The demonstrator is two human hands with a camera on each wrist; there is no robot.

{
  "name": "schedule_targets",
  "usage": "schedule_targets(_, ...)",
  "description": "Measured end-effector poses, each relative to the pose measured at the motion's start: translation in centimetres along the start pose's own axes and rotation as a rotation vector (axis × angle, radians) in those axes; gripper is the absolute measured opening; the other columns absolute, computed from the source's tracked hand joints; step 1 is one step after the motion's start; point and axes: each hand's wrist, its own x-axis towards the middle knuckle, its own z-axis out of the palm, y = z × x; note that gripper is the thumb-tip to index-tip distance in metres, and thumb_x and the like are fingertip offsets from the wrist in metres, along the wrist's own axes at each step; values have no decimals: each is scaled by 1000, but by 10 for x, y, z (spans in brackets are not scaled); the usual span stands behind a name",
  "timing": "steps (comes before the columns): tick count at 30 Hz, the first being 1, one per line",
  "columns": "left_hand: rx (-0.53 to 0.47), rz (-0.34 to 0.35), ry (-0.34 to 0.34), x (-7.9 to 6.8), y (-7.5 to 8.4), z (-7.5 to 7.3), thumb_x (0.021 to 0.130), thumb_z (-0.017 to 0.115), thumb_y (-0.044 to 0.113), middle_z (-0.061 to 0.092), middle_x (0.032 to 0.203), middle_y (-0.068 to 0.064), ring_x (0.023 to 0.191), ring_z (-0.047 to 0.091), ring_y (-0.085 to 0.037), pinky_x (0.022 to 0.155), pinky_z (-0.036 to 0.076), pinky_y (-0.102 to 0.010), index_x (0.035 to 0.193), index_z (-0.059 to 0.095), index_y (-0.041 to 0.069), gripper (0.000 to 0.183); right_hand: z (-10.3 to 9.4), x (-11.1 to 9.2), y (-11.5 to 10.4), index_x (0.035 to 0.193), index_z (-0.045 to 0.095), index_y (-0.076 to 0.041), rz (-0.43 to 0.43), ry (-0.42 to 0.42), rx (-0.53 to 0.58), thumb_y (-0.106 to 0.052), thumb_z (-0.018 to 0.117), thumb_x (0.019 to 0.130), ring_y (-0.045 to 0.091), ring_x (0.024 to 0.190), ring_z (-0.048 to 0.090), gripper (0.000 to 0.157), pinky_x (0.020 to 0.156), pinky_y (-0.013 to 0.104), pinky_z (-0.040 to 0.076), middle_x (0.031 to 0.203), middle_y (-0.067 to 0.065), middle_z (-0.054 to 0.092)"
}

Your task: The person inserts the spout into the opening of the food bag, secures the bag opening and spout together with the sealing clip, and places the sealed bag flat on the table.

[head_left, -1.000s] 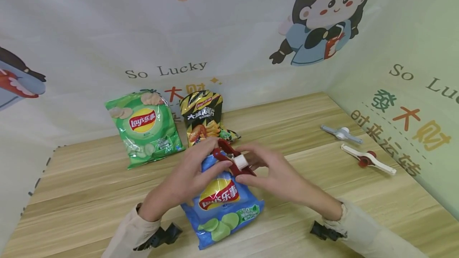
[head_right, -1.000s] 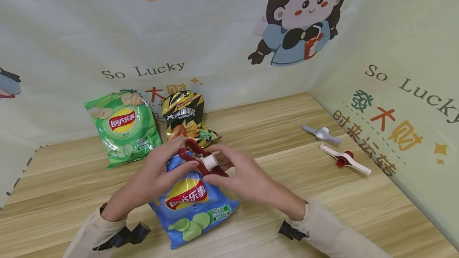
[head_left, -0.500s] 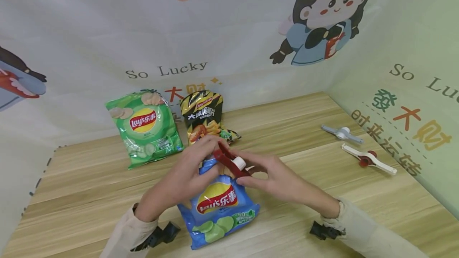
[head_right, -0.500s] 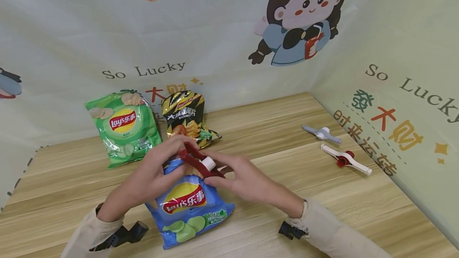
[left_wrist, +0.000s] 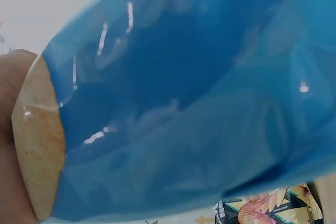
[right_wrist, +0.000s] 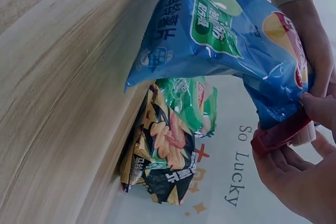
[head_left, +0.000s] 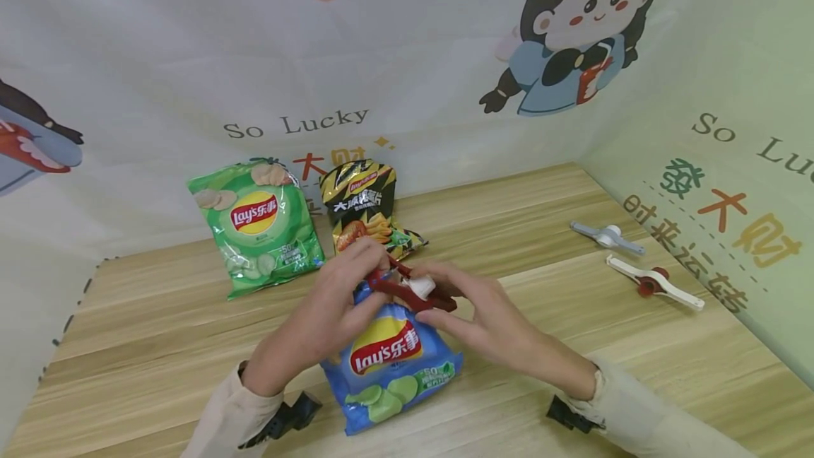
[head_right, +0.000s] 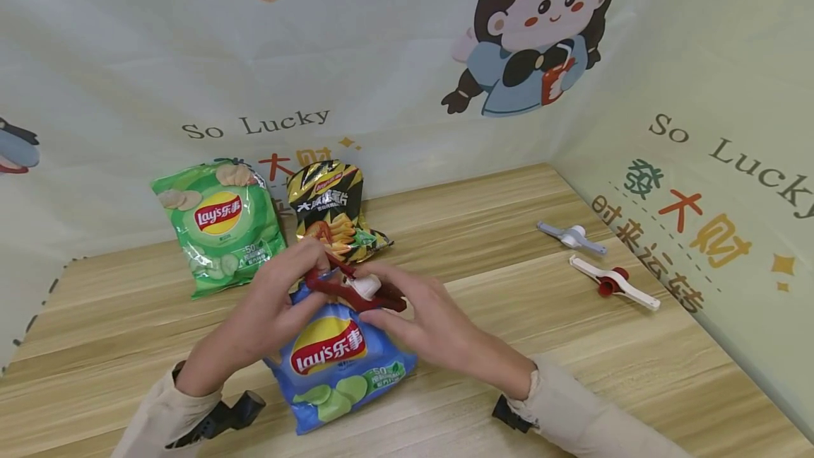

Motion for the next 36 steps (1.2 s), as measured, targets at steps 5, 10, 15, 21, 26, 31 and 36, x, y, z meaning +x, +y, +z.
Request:
schedule_targets(5,16,6,13,0,1,-1,87,69,-3,51,87,2,77,47,-12,63,42,-26,87,53,12,22,2,0,1,136,50,-10,-17,50,-16,-7,73,90,17,106,67,52,88,34,56,119,8,69)
schedule_targets(10,32,3,5,2,1,-2,87,72,1,56,84,3,77,51,-11,62,45,-26,87,55,12,21,2,0,1,129,54,-8,-20,99,-69,-8,78,86,15,99,68,49,83,29,57,114,7,70)
schedule_targets(15,28,-4,-12,2,1,-4,88,74,7,58,85,3,72,51,-10,56,44,-24,88,57,13,18,2,2,1,125,57,-8,-20,138,-99,-7,81,83,14,96,68,48,80,28,57,114,6,71)
schedule_targets(21,-23,-48,-46,0,4,-10,89,70,5,67,102,3,84,61,-10,67,53,-28,100,66,14,15,2,2,3,123,59,-10,-15,179,-131,-7,80,84,13,98,67,45,81,31,57,113,2,70)
schedule_targets(26,108,-101,-49,0,11,-9,94,64,4,71,104,1,83,63,-9,70,55,-29,109,70,11,18,1,2,6,123,59,-9,-41,202,-143,-5,80,83,14,97,67,45,81,31,57,112,2,70)
schedule_targets(31,154,-78,-16,1,11,2,96,62,4,71,92,2,69,56,-8,61,48,-26,110,67,11,16,1,3,9,124,58,-8,-41,183,-78,-5,80,83,16,101,68,47,85,30,56,113,5,71)
schedule_targets(36,59,-34,-19,0,4,8,91,63,7,69,102,0,80,60,-8,67,53,-26,112,64,9,21,1,2,10,124,57,-7,-12,166,-33,-4,79,84,19,106,68,47,89,31,55,115,7,70)
